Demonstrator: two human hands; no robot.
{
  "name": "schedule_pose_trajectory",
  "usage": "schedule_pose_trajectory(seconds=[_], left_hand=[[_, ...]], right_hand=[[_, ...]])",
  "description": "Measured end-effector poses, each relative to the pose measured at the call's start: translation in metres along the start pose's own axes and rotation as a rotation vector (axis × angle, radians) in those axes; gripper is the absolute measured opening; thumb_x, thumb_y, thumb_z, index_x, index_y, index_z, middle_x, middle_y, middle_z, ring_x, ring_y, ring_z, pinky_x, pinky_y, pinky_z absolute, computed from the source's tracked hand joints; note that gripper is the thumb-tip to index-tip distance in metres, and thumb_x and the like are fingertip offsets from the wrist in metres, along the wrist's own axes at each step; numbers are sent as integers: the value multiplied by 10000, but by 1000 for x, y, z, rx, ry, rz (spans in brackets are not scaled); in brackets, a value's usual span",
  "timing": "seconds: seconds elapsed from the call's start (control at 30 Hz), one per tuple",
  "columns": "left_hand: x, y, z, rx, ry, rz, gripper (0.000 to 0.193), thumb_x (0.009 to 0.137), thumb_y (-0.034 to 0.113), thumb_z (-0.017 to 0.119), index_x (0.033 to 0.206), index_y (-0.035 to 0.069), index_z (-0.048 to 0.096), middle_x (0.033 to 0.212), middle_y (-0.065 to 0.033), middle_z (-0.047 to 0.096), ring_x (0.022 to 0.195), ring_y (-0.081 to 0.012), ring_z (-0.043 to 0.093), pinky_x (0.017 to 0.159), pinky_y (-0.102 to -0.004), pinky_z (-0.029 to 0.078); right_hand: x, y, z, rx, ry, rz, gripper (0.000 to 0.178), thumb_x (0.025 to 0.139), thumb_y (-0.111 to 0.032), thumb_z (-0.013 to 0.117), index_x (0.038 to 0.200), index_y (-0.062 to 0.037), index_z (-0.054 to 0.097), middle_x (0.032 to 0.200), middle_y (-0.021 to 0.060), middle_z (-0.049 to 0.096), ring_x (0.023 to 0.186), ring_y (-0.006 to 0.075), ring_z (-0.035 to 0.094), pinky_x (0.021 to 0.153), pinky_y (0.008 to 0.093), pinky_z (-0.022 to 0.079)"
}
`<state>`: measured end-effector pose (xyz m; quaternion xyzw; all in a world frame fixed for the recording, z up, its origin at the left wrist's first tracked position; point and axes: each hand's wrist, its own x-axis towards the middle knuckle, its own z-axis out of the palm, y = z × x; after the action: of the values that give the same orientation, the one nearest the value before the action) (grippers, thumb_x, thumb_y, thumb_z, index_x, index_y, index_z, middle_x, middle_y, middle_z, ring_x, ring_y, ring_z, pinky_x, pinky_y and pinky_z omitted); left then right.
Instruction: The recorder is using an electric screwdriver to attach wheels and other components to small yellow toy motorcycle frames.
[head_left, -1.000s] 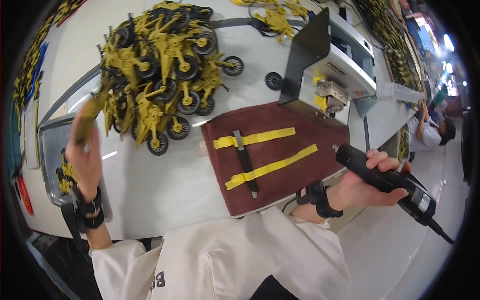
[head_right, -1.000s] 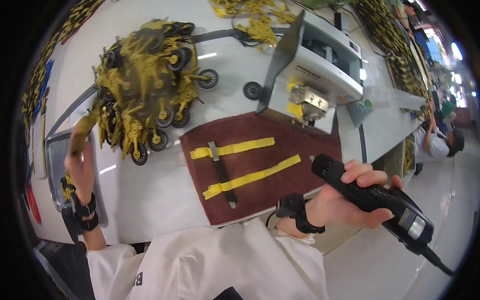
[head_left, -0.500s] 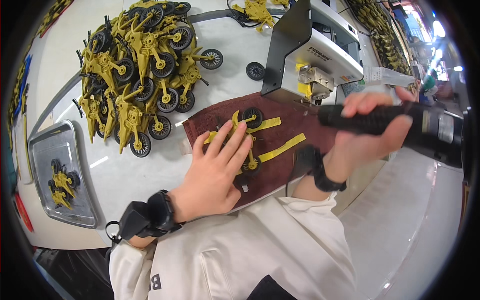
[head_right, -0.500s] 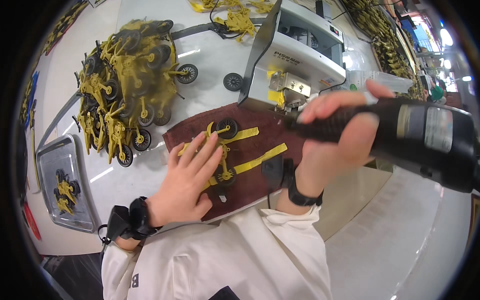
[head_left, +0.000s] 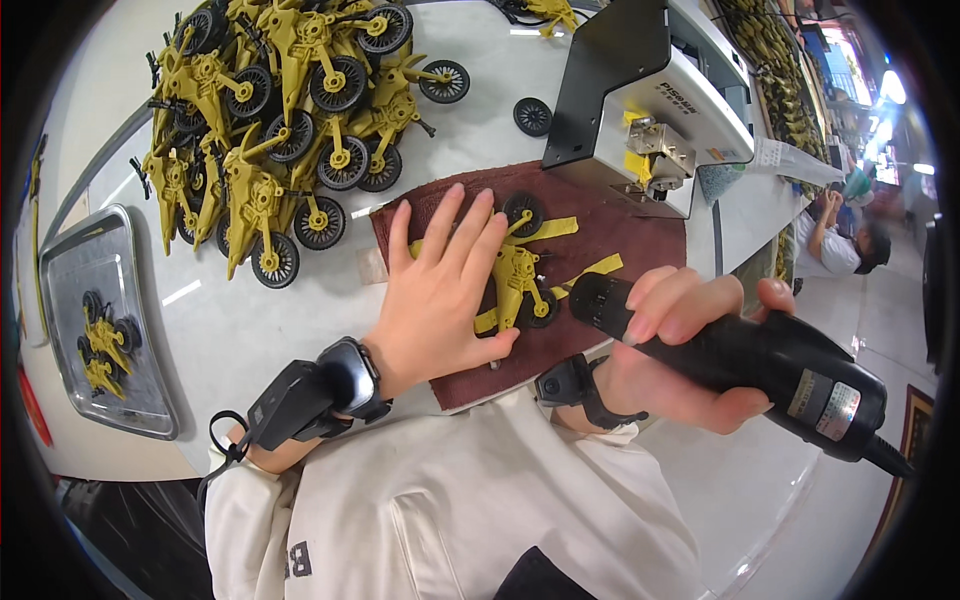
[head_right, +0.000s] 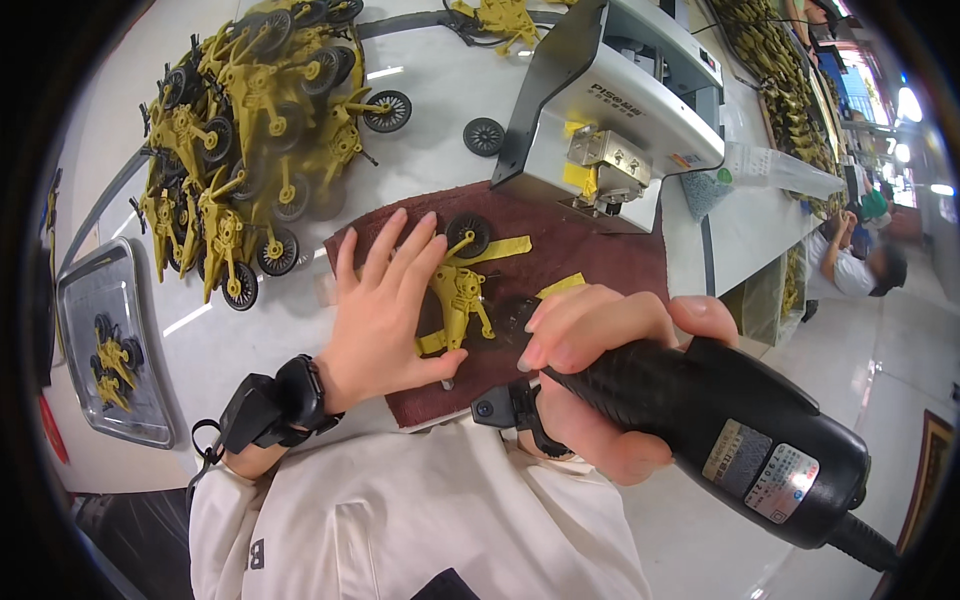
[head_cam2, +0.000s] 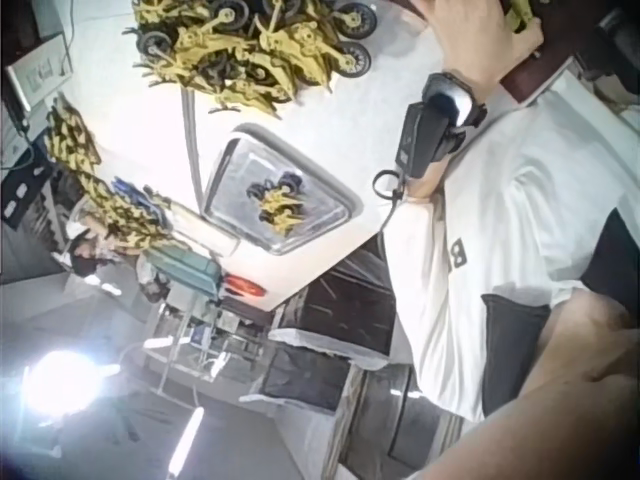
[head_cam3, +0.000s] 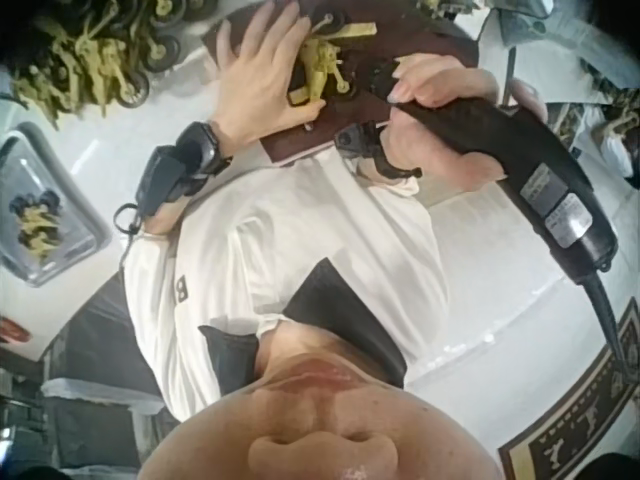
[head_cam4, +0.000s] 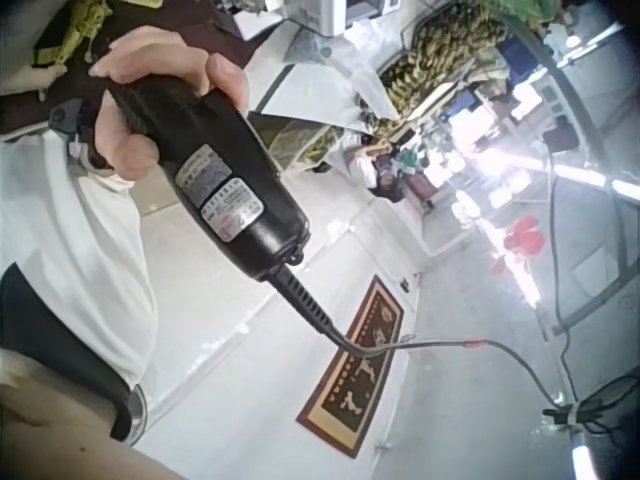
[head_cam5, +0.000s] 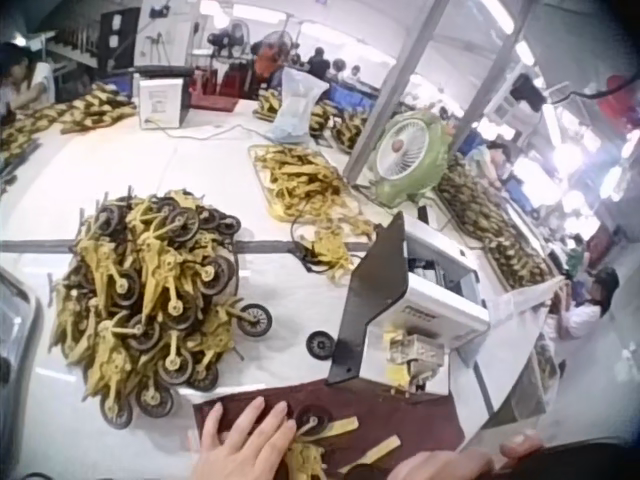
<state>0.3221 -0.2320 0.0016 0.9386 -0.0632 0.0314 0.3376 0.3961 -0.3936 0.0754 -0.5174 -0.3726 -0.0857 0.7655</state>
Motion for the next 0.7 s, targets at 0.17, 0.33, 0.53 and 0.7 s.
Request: schedule_pose_trajectory(seconds=[0.17, 0.33, 0.53, 0.7], left_hand=[[-2, -1, -1, -18, 3, 16, 895, 564, 341, 698, 1326, 18, 355, 1391, -173, 336, 1319, -353, 256, 1031, -602, 137], [-1, -5, 3, -50, 0, 14, 905, 557, 336, 700, 1332, 23, 351, 1398, -166, 333, 1313, -351, 271, 1038, -591, 142], [1, -10, 2, -82, -1, 20, 915, 551, 343, 694, 1344, 48, 345, 1430, -147, 302, 1313, -359, 267, 1038, -577, 139], [2, -8, -2, -48, -38, 53, 825, 563, 341, 697, 1319, 166, 417, 1439, -122, 291, 1299, -353, 283, 1027, -586, 178]], right_hand=[[5, 7, -3, -44, -109, 71, 745, 837, -476, 582, 1220, 19, 176, 808, 151, 557, 579, 256, 571, 613, 410, 491], [-3, 14, 5, 20, -26, 134, 765, 827, -470, 606, 1258, 8, 192, 805, 151, 564, 583, 252, 574, 611, 399, 491], [-4, 30, 8, 89, -28, 174, 724, 795, -339, 703, 1280, -26, 266, 799, 168, 584, 619, 257, 579, 612, 375, 488], [-6, 36, 12, -154, -40, 94, 689, 820, -614, 508, 1179, -43, 363, 653, 76, 517, 421, 187, 467, 438, 312, 405]])
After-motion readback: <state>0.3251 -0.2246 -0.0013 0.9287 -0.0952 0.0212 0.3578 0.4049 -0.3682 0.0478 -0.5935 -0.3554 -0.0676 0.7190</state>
